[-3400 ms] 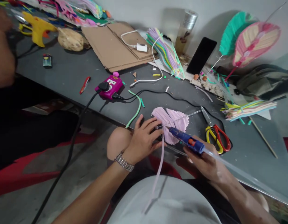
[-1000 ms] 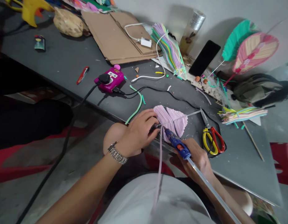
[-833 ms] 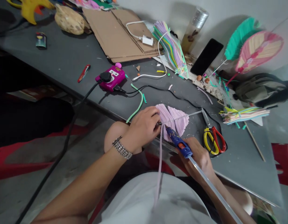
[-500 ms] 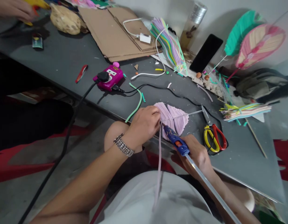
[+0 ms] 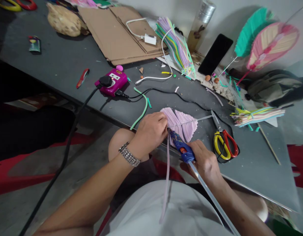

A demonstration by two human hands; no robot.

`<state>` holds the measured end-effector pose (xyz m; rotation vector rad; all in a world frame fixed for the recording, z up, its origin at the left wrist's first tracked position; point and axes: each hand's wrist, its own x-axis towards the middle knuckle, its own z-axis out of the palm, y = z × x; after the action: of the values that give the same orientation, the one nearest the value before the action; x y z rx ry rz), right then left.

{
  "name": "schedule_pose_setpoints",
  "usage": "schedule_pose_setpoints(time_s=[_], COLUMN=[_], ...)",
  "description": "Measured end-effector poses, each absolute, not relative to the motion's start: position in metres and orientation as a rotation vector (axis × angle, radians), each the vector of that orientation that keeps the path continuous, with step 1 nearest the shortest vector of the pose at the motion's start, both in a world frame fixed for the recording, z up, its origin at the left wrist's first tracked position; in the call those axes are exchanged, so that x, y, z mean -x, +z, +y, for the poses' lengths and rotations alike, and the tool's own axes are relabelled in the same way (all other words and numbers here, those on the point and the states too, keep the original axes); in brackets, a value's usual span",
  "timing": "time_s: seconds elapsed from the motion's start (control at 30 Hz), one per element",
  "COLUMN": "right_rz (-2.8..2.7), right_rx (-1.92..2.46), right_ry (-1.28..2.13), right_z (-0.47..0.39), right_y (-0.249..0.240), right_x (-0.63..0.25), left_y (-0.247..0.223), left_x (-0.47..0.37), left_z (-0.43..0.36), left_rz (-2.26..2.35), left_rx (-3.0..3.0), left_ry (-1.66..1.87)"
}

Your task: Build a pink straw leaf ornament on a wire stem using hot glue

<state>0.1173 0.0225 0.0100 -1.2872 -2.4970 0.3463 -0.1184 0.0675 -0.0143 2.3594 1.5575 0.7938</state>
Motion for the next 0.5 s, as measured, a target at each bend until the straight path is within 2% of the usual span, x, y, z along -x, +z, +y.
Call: schedule_pose_setpoints(time_s=[0.5], right_rz=[-2.59], right_rx=[1.295], right_ry=[0.179], right_z=[0.0247], right_y=[0.0139], right_x=[-0.1106], left_y=[-0.0118], left_x=[0.1182], left_z=[0.0691], left_rz=[1.582], left_rx=[-2.356], left_ry=[0.747])
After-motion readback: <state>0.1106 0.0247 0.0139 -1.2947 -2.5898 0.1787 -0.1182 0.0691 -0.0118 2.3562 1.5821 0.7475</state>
